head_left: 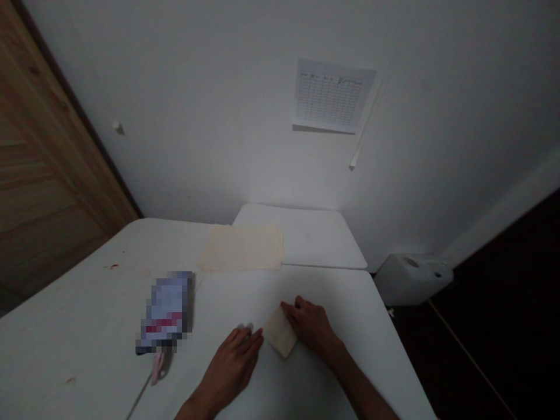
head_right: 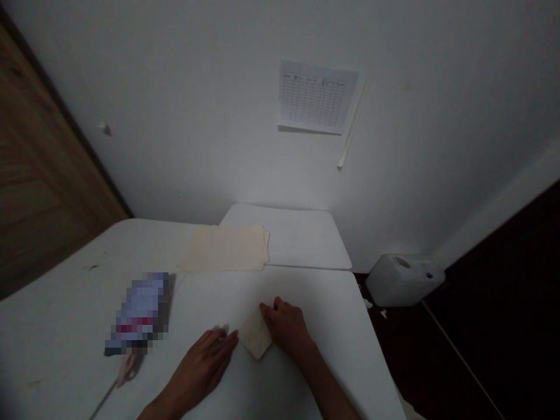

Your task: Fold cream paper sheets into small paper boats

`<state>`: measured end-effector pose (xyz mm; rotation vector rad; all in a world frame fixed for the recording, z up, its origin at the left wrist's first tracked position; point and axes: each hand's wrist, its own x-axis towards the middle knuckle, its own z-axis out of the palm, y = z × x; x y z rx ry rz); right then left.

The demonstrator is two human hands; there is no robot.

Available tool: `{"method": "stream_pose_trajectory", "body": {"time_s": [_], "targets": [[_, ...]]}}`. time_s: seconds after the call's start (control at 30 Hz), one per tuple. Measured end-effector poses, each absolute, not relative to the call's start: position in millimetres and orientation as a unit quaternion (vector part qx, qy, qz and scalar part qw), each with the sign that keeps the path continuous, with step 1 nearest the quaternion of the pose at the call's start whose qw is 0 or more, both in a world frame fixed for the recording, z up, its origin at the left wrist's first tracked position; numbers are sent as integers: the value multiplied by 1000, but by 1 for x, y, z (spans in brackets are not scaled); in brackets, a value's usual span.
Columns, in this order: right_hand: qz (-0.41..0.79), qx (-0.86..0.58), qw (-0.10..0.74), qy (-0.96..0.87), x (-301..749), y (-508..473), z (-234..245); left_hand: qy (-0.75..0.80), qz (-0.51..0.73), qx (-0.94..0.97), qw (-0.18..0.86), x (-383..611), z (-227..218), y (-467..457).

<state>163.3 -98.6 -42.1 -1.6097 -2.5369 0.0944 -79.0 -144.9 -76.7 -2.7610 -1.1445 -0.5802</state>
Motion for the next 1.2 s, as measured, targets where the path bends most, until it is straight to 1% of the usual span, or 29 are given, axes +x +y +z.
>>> {"method": "stream_pose_trajectory", "body": {"time_s": [0.33, 0.53, 0.7, 0.83, 1.03, 1.2], "targets": [[27, -536, 62, -842, 161, -97, -41, -403, -231, -885, 20, -54, -74, -128], [37, -546, 87, -833, 160, -96, -41, -370, -220, -900, -67, -33, -62, -118], [36, -557, 111, -822, 163, -99, -49, -374, -216, -897, -96, -30, -62, -116], [15, -543, 117, -832, 175, -108, -54, -383, -186, -899, -97, -30, -65, -117], [-4, -532, 123, -838, 196, -129, -56, -398, -125, -900, -125, -26, -52, -109], [-1, -538, 133, -832, 201, -138, -60, -405, -117, -894, -153, -27, -46, -104]]}}
